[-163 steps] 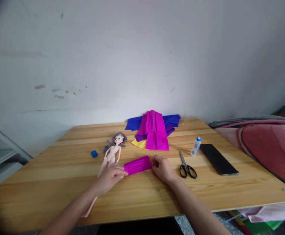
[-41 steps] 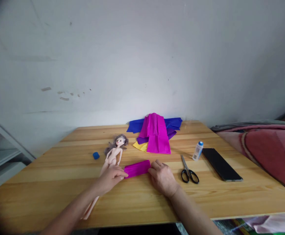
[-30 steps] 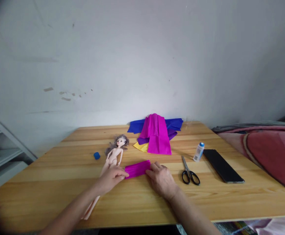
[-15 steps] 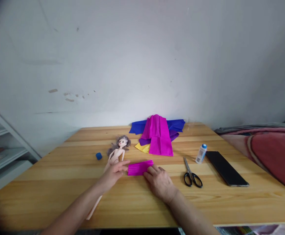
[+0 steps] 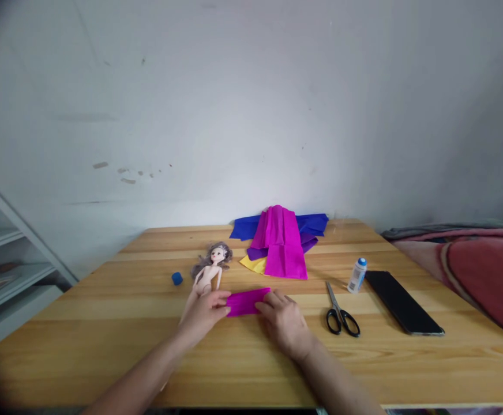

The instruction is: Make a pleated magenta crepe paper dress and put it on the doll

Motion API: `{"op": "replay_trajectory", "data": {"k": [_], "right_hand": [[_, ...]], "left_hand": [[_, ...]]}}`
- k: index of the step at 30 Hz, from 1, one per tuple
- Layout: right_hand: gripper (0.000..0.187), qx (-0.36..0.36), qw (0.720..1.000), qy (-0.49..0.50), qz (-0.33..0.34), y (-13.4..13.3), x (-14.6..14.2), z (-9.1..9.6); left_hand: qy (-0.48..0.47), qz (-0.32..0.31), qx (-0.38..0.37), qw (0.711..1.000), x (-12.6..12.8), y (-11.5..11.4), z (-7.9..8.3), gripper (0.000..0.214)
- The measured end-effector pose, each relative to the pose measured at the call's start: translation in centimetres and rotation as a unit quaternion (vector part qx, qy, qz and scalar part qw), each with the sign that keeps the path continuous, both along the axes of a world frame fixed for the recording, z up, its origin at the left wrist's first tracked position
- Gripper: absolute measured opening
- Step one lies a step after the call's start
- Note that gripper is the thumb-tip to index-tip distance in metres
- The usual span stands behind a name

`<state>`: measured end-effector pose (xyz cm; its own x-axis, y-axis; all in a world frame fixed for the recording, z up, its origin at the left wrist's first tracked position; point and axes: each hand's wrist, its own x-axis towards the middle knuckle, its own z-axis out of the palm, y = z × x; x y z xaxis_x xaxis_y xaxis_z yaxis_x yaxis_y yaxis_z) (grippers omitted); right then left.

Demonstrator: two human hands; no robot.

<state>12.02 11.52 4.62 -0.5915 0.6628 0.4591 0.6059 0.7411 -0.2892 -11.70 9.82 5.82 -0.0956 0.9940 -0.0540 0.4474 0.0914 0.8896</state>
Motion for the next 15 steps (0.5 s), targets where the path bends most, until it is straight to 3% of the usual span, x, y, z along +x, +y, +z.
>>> {"op": "replay_trajectory", "data": {"k": [3, 7, 10, 15], "right_hand": [[0.030, -0.064, 0.983, 0.160, -0.063, 1.6, 1.0, -0.1], [0.025, -0.228, 0.910, 0.317, -0.140, 4.8, 2.1, 0.6], [0.029, -0.352, 0.838, 0.396, -0.134, 6.7, 2.0, 1.8], [0.024, -0.416, 0.751, 0.506, -0.078, 7.5, 0.5, 1.8]], "left_hand": [[-0.024, 0.059, 0.034, 0.997, 0.7, 0.9, 0.5, 0.020], [-0.102, 0.113, 0.091, 0.984, 1.2, 3.3, 2.5, 0.021], [-0.179, 0.140, 0.124, 0.966, 1.8, 4.8, 4.3, 0.027], [-0.336, 0.159, 0.116, 0.921, 3.3, 5.1, 5.5, 0.039]]}}
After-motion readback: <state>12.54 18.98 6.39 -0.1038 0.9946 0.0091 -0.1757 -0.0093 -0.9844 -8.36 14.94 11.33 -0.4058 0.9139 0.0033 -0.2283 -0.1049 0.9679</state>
